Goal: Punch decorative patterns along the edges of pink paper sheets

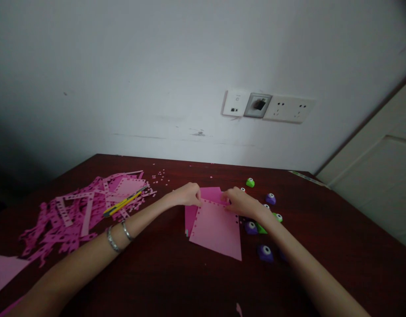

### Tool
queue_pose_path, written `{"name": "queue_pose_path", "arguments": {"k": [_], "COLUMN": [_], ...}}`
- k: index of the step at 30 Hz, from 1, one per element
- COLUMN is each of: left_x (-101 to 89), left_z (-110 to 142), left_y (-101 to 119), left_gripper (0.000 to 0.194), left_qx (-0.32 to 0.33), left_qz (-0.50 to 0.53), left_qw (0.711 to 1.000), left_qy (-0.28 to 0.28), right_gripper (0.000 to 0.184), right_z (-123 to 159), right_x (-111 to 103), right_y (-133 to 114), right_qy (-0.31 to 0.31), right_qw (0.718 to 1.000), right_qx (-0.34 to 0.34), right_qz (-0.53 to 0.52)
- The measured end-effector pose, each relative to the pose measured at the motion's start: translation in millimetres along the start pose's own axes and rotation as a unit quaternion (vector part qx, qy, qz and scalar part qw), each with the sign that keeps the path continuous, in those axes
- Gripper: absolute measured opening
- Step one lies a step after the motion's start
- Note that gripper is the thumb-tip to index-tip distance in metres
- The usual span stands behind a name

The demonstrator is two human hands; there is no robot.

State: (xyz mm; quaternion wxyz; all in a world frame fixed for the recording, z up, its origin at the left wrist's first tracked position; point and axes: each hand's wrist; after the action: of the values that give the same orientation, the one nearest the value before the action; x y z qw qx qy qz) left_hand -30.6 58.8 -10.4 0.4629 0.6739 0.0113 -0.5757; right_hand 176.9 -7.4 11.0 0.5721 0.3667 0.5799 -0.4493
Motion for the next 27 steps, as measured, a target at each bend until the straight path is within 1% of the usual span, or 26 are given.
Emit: {"name": "queue_pose_path", "arguments": {"k": [3,4,10,13,16,18,20,22,24,27], "left_x": [1.4,1.1,-2.2,-3.9,-8.2,-13.7,-20.6,-27.5,-33.0,-37.6], "left_z": [-2.7,-3.6,-5.3,-4.7,-3.0,0.0,4.6,9.9,14.5,18.8], "left_y": [-6.6,-8.6,-14.5,-16.9,-17.1,-13.3,-5.7,4.0,13.3,23.3], "left_gripper": [0.012,0.012,0.013,0.015,0.017,0.018,0.019,0.02,0.021,0.02], "left_qx": [-0.007,-0.005,0.003,-0.012,-0.018,-0.002,0.015,0.027,0.032,0.042], "left_qz": [-0.03,-0.023,0.066,0.103,0.136,0.156,0.175,0.192,0.205,0.217], "left_qw": [0.999,1.0,0.998,0.994,0.989,0.986,0.983,0.979,0.977,0.973], "left_qy": [0.008,0.007,-0.016,-0.03,-0.047,-0.054,-0.058,-0.057,-0.057,-0.064], "right_gripper": [0.016,0.016,0.018,0.02,0.023,0.029,0.035,0.041,0.043,0.036], "right_z": [0.3,0.5,0.8,0.3,-1.1,-2.0,-2.4,-2.3,-1.9,-1.4], "right_x": [0.3,0.3,-0.4,-2.3,-4.7,-6.4,-8.2,-10.0,-11.7,-14.4], "right_y": [0.7,0.9,2.6,5.8,7.4,5.5,1.1,-4.5,-10.1,-16.4], "right_qy": [0.007,0.009,0.011,0.01,0.044,0.075,0.083,0.063,0.037,0.019], "right_qw": [1.0,1.0,0.999,0.997,0.991,0.977,0.956,0.931,0.908,0.884], "right_qx": [-0.002,-0.004,-0.008,-0.015,-0.025,-0.035,-0.049,-0.059,-0.058,-0.057], "right_qz": [-0.014,-0.019,-0.053,-0.07,-0.123,-0.194,-0.277,-0.355,-0.413,-0.463]}}
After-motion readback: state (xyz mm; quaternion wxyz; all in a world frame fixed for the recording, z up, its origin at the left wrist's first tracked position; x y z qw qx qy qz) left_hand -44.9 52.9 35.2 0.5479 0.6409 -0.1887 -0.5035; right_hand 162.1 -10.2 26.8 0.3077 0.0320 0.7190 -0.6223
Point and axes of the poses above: each hand's wrist, its own z-axis away from the middle knuckle, its own x-axis out of the palm, y = z × x, and after that the axes turned 3 degrees about x, right-handed
